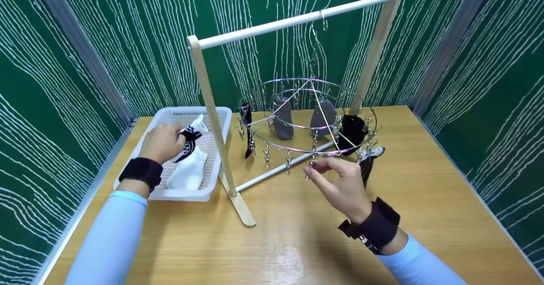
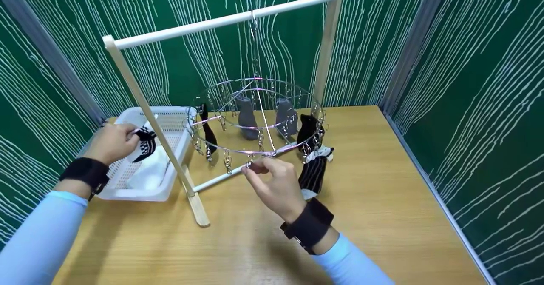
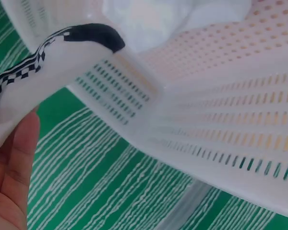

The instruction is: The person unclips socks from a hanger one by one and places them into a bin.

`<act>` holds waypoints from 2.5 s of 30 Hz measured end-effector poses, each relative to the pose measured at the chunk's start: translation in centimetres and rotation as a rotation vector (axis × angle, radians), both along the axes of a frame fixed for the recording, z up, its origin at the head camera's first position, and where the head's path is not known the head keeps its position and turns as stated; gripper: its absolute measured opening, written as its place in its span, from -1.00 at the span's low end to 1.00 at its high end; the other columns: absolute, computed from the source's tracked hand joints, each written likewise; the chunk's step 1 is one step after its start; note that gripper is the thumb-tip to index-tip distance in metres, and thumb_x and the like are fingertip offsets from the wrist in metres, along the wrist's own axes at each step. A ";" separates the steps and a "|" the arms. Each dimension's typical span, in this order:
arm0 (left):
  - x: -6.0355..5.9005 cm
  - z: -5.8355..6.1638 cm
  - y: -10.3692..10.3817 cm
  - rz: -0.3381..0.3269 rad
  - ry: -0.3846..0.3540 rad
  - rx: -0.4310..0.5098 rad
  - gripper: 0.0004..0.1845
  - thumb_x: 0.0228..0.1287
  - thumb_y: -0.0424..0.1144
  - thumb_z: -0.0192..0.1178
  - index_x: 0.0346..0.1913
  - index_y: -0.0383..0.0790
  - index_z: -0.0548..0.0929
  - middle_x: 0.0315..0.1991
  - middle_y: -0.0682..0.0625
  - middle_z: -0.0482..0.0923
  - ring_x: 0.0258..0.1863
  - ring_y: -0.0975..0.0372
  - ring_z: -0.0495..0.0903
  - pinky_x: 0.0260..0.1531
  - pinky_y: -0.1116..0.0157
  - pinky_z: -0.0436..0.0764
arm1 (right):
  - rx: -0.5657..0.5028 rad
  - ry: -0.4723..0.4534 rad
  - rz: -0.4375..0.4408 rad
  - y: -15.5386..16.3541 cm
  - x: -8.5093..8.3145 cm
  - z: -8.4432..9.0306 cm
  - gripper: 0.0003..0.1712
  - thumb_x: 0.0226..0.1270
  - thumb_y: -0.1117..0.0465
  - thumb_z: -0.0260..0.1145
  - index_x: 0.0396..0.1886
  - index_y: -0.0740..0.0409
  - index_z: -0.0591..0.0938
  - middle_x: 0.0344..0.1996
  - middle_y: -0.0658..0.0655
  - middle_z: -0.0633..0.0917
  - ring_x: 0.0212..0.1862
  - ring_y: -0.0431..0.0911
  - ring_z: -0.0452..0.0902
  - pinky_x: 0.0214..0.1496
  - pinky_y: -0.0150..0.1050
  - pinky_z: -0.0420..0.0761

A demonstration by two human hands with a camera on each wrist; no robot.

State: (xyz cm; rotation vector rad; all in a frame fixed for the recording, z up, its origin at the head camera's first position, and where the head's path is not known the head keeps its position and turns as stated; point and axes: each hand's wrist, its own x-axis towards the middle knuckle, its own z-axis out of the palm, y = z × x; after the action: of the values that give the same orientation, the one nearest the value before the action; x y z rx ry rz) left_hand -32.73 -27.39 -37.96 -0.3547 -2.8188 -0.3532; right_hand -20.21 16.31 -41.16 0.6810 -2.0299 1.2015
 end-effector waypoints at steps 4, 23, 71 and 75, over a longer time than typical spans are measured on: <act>-0.8 -0.8 0.1 0.026 -0.031 -0.109 -0.78 0.43 -0.36 0.08 -0.30 -0.39 0.68 -0.46 -0.25 0.67 -0.51 -0.04 0.59 -0.37 -0.11 0.63 | -0.008 0.013 0.011 -0.1 0.0 0.0 -0.85 0.18 0.48 0.61 -0.35 0.23 0.81 -0.46 0.04 0.84 -0.38 -0.24 0.71 -0.17 -0.55 0.63; -1.9 -2.9 2.1 0.044 -0.468 -0.279 -0.90 0.30 -0.43 0.31 -0.16 -0.37 0.72 -0.24 -0.19 0.70 -0.32 0.02 0.59 -0.12 0.00 0.68 | -0.006 0.034 0.035 0.0 -0.1 -0.1 -0.84 0.17 0.50 0.61 -0.35 0.23 0.80 -0.46 0.05 0.85 -0.39 -0.21 0.72 -0.16 -0.56 0.64; 2.3 3.6 4.0 -0.109 0.108 0.200 -0.75 0.53 -0.30 0.19 -0.02 -0.41 0.78 -0.12 -0.30 0.83 -0.14 -0.13 0.82 -0.08 -0.10 0.80 | -0.022 0.038 0.027 0.2 -0.2 0.5 -0.83 0.15 0.49 0.62 -0.38 0.20 0.80 -0.48 0.04 0.84 -0.39 -0.24 0.70 -0.17 -0.56 0.63; 3.7 3.8 4.7 -0.106 0.215 0.339 -0.76 0.55 -0.32 0.19 -0.01 -0.43 0.78 -0.18 -0.29 0.82 -0.20 -0.10 0.80 -0.12 -0.09 0.80 | -0.026 0.039 0.031 0.2 -0.2 0.5 -0.83 0.15 0.50 0.62 -0.38 0.22 0.80 -0.47 0.06 0.84 -0.39 -0.24 0.70 -0.16 -0.56 0.64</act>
State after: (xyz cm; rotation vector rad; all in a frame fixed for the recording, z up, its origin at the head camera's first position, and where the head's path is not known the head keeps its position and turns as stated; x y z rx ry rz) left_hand -29.03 -22.66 -34.13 -0.4379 -2.4785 -0.7544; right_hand -20.39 16.52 -40.66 0.7202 -1.9753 1.2215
